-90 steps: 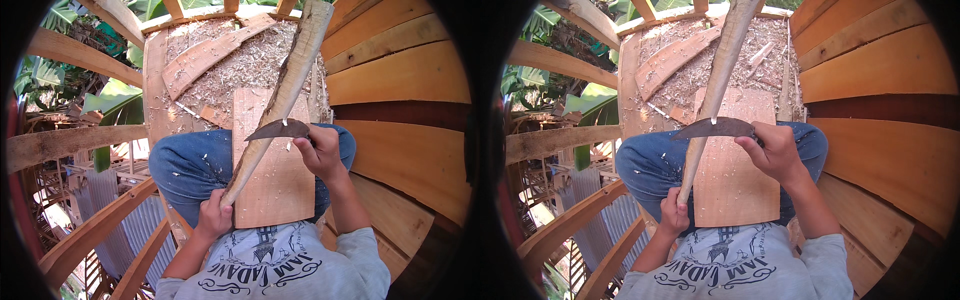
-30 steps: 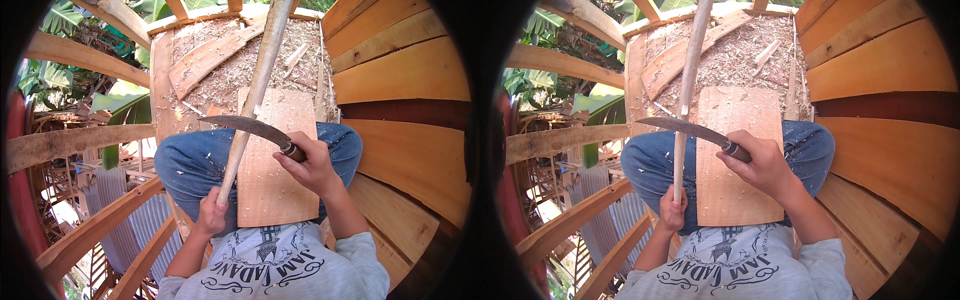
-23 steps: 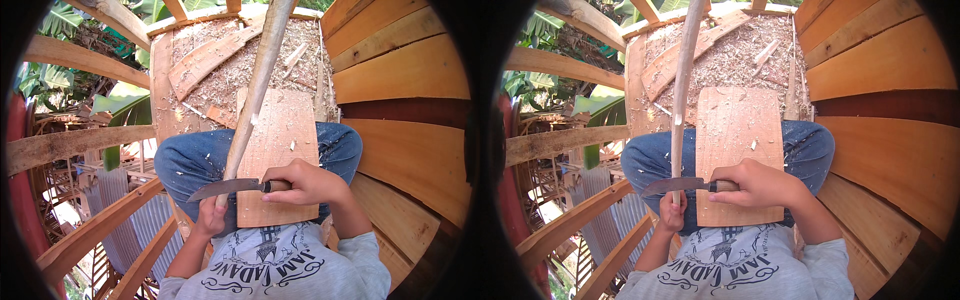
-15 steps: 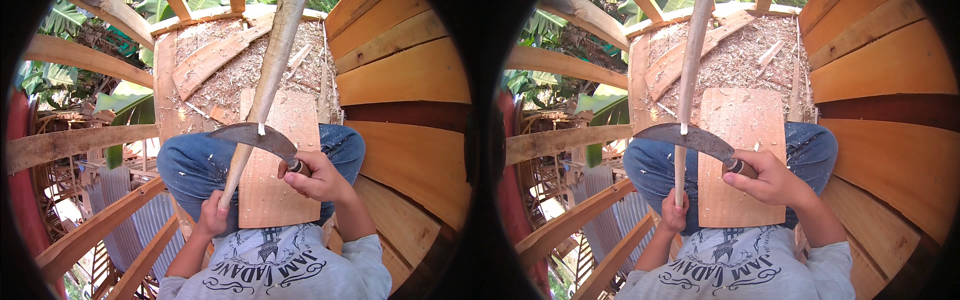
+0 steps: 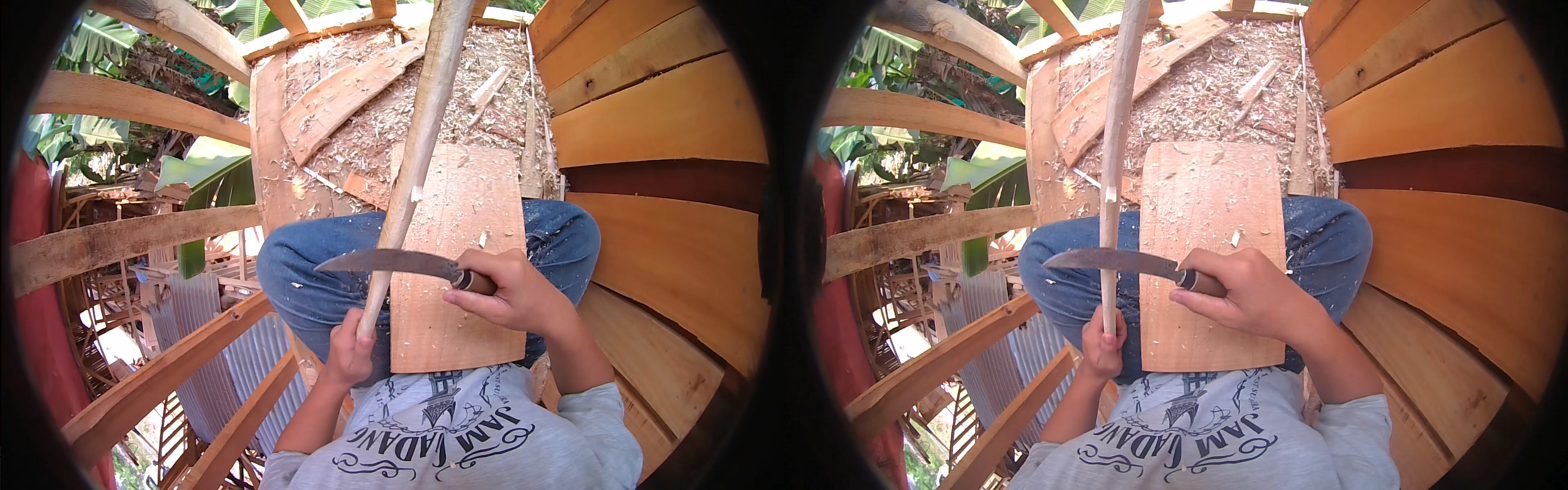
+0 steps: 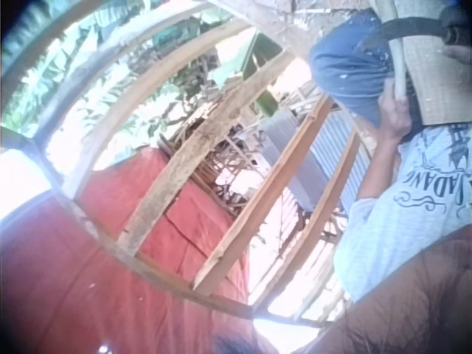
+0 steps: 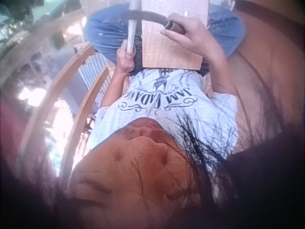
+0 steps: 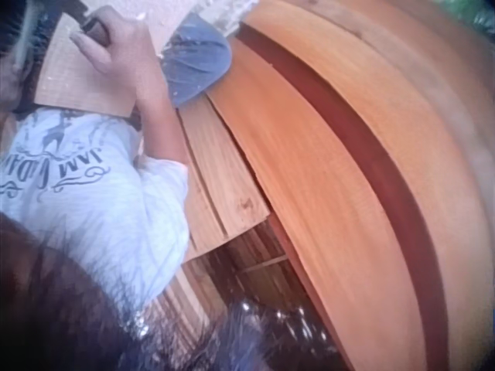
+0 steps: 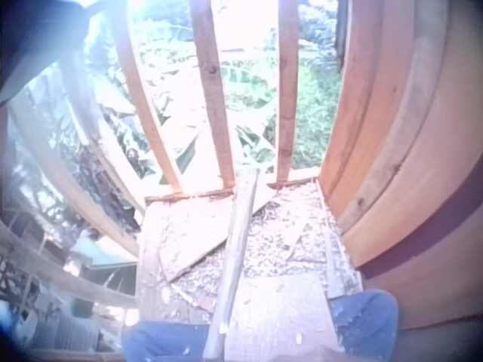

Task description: The person sits cross-legged on a wooden platform and uses a curved knife to shave and shape a long, thin piece of light-colored wood. They hold the wood against their legs and repeatedly scrape the blade along its length to remove thin strips of material.

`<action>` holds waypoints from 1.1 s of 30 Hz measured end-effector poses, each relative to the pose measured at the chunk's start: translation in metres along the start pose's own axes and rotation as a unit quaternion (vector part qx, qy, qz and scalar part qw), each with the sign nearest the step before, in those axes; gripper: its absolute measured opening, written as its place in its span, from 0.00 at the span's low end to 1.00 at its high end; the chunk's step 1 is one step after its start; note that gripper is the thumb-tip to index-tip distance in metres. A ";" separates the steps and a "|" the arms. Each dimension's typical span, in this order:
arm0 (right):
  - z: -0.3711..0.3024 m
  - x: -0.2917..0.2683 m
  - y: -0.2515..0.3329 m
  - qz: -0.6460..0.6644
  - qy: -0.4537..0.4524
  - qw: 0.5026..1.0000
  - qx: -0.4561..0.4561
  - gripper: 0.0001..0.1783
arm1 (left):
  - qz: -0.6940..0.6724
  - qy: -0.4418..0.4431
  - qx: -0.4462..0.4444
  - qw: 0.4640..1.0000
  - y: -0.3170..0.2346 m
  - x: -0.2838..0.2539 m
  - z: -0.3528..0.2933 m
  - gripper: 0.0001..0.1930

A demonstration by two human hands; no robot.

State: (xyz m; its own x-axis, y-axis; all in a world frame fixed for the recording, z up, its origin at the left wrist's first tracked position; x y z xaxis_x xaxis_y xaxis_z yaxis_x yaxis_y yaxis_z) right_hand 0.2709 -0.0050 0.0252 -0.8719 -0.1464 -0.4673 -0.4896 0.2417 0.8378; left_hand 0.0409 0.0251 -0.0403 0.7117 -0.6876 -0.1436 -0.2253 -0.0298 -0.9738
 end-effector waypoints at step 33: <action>-0.015 -0.043 -0.005 -0.061 -0.316 0.945 -0.061 0.11 | 0.011 0.015 0.015 1.000 -0.002 0.000 0.000 0.23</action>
State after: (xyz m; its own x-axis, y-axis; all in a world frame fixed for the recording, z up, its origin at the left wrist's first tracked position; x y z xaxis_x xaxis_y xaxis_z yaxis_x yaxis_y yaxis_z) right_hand 0.3109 -0.0140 0.0452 -0.6595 0.4443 -0.6063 -0.6160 0.1428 0.7747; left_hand 0.0414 0.0252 -0.0380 0.6856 -0.7099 -0.1610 -0.2209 0.0078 -0.9753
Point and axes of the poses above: each hand's wrist, its own z-axis towards the middle knuckle, its own x-axis out of the palm, y = z × x, the point moved 7 cm from there along z, towards the middle knuckle, and after that the axes turned 8 degrees about -z, right-handed, at the moved point
